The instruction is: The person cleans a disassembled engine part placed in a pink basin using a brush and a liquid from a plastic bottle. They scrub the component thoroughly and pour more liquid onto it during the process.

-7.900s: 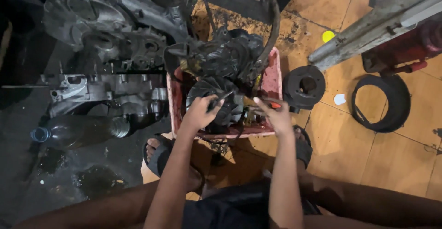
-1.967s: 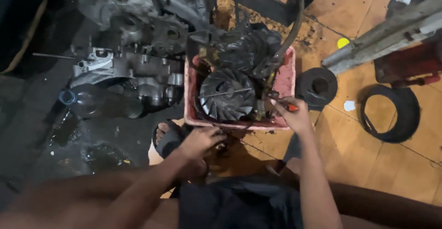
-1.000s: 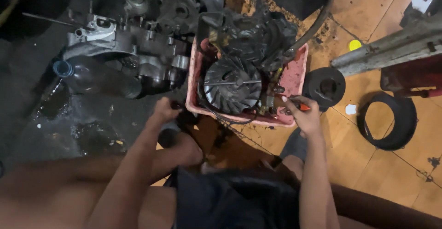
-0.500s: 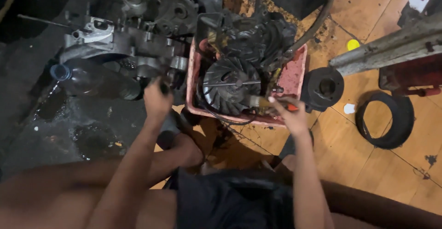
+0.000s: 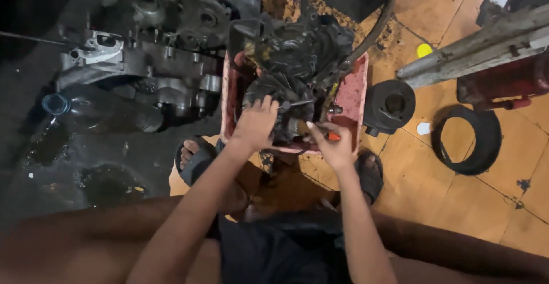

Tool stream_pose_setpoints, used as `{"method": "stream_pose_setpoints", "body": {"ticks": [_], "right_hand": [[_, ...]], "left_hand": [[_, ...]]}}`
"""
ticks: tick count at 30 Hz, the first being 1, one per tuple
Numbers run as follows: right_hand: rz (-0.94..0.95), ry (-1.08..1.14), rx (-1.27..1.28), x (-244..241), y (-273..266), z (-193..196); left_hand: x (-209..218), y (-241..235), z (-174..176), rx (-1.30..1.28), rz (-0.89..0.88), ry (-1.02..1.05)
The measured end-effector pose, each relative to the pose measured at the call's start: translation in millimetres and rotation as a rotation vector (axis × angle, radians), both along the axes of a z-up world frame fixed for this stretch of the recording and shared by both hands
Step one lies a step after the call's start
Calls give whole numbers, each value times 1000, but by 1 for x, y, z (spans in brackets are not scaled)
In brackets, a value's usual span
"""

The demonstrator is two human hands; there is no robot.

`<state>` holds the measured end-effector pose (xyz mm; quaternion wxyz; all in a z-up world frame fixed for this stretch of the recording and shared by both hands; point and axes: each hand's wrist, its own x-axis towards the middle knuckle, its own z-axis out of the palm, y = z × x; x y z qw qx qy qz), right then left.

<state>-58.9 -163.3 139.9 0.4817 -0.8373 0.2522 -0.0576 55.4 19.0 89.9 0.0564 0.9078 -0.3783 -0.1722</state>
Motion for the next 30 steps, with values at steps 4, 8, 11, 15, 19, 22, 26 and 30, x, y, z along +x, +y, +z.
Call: {"method": "stream_pose_setpoints", "body": {"ticks": [4,8,11,15,19,22,26,30], "right_hand": [[-32,-56,-36,-10,-32,-17],[-1,-75,-111,-5,-12,2],[56,-27,-116,-6,-7,5],[-81,184,-229,1,-15,11],[-10,35,-193,0,-5,18],[95,39,-133,-1,-3,17],[-10,-40,-217,1,6,20],[134,-33,-160,0,4,16]], "left_hand": [[9,4,-14,-127,53,75],[2,-8,-10,-134,182,267],[-1,-13,-13,-119,233,306],[1,-12,-6,-98,237,307],[3,-8,12,-100,228,324],[1,-7,13,-78,224,358],[3,-8,9,-96,225,345],[3,-9,10,-91,220,363]]}}
